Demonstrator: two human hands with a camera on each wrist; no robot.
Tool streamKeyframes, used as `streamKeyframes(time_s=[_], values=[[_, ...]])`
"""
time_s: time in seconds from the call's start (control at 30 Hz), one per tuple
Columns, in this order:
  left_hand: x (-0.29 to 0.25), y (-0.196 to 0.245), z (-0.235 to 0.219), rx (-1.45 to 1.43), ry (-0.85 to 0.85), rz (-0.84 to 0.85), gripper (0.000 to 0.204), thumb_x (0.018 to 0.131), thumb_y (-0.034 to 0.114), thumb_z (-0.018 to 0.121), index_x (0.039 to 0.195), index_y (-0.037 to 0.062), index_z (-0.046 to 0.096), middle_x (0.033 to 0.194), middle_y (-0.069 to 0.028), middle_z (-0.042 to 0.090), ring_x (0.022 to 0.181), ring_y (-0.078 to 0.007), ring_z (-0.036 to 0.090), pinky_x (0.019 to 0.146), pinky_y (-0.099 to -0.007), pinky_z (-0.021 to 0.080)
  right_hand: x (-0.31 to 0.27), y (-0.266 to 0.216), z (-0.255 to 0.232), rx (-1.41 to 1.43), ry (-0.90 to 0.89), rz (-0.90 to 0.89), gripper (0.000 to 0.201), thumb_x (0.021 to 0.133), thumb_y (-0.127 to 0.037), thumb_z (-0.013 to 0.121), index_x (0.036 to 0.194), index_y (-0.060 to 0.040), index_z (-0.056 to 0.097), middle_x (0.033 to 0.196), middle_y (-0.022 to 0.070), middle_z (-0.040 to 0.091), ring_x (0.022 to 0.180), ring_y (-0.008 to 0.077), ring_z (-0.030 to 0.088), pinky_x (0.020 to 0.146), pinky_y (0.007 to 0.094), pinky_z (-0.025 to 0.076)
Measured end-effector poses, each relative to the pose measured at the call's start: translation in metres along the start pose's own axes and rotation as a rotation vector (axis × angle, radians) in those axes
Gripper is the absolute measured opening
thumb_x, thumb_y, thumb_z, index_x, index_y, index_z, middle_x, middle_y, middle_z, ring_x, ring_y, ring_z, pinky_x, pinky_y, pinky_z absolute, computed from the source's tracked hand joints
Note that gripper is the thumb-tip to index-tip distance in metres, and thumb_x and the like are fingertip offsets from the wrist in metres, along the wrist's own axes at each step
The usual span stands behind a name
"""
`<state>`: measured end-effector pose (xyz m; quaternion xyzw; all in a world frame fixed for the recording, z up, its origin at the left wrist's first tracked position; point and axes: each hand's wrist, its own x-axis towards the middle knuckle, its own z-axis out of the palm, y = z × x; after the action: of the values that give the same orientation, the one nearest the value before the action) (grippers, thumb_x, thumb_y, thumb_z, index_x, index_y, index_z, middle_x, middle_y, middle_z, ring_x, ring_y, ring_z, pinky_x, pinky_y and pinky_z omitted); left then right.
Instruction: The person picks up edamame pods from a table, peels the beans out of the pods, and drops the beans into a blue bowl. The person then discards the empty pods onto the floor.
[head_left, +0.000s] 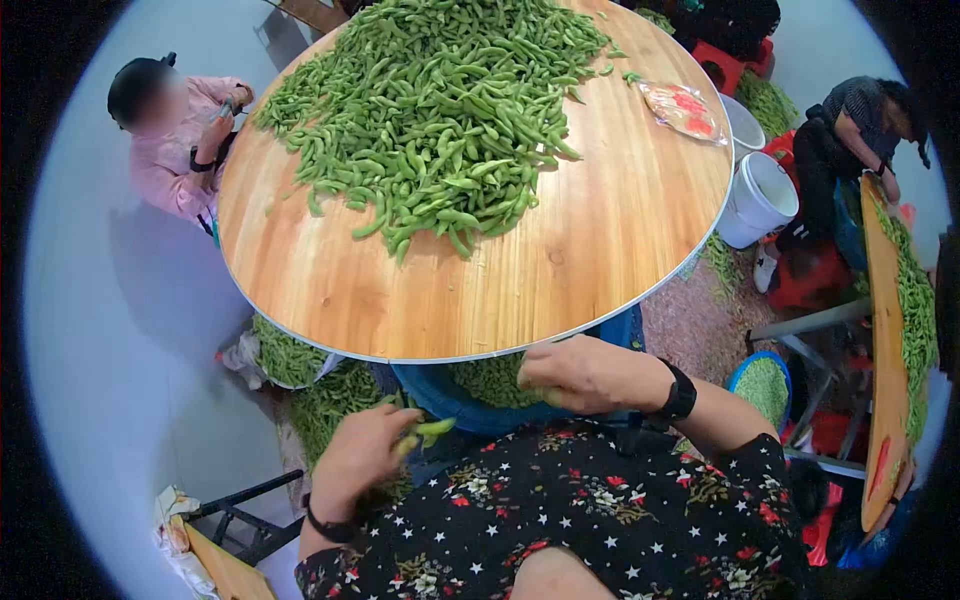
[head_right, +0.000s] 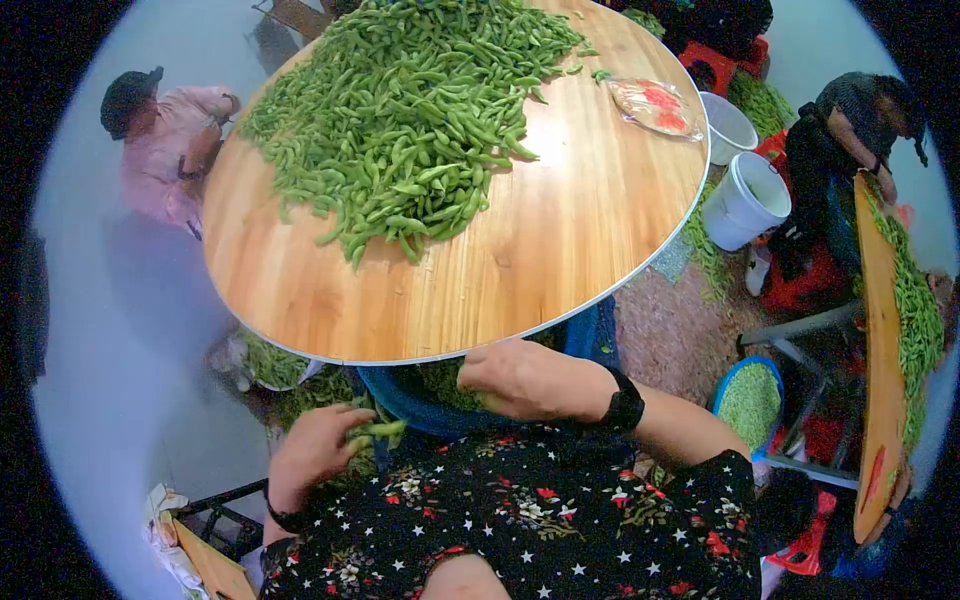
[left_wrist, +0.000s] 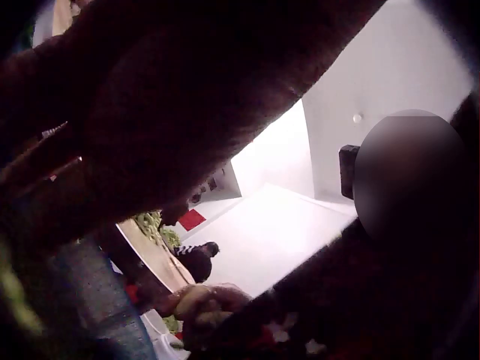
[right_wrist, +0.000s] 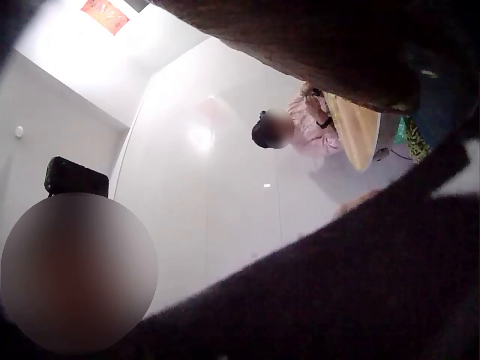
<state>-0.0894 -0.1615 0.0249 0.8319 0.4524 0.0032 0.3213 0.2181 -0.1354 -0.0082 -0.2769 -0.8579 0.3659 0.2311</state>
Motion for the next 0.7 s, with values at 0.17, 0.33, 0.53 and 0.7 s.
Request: streamKeyframes(time_s=[0.17,0.33,0.53,0.7], values=[[0.044,0.018,-0.038,0.238,0.339,0.072,0.025,0.08,0.009,0.059,0.105,0.008,0.062,0.098,-0.0124,0.061,0.08,-0.0342,0.062,0.068,-0.0415,0.05,0.017,-0.002,-0.006,0.059,0.078,0.176,0.026,0.091,-0.017,0.051,0.114,-0.0088,0.058,0.072,0.0189,0.059,0.071,0.0375,0.059,0.063,0.0441,0.047],[0.156,0.007,-0.052,0.226,0.629,0.351,0.02,0.081,0.007,0.057,0.1,0.0043,0.063,0.097,-0.0135,0.062,0.089,-0.0334,0.06,0.073,-0.0396,0.049,0.042,0.014,-0.009,0.158,0.309,0.336,0.027,0.091,-0.019,0.051,0.116,-0.01,0.059,0.074,0.0184,0.061,0.072,0.0361,0.06,0.063,0.0427,0.047],[0.179,-0.002,-0.049,0.427,0.699,0.413,0.013,0.08,0.008,0.06,0.092,0.0033,0.062,0.092,-0.0121,0.06,0.09,-0.0314,0.057,0.075,-0.0389,0.047,0.031,0.019,0.005,0.026,0.079,-0.027,0.031,0.091,-0.022,0.053,0.12,-0.0091,0.057,0.076,0.0156,0.061,0.072,0.0334,0.061,0.065,0.0423,0.046],[0.141,0.015,-0.026,0.068,0.613,0.288,0.024,0.073,0.0,0.057,0.097,0.0014,0.06,0.087,-0.016,0.058,0.087,-0.0347,0.057,0.076,-0.0425,0.046,0.022,0.0,-0.018,-0.039,-0.013,0.33,0.027,0.093,-0.02,0.049,0.115,-0.0043,0.051,0.084,0.0226,0.062,0.079,0.0402,0.061,0.072,0.048,0.048]])
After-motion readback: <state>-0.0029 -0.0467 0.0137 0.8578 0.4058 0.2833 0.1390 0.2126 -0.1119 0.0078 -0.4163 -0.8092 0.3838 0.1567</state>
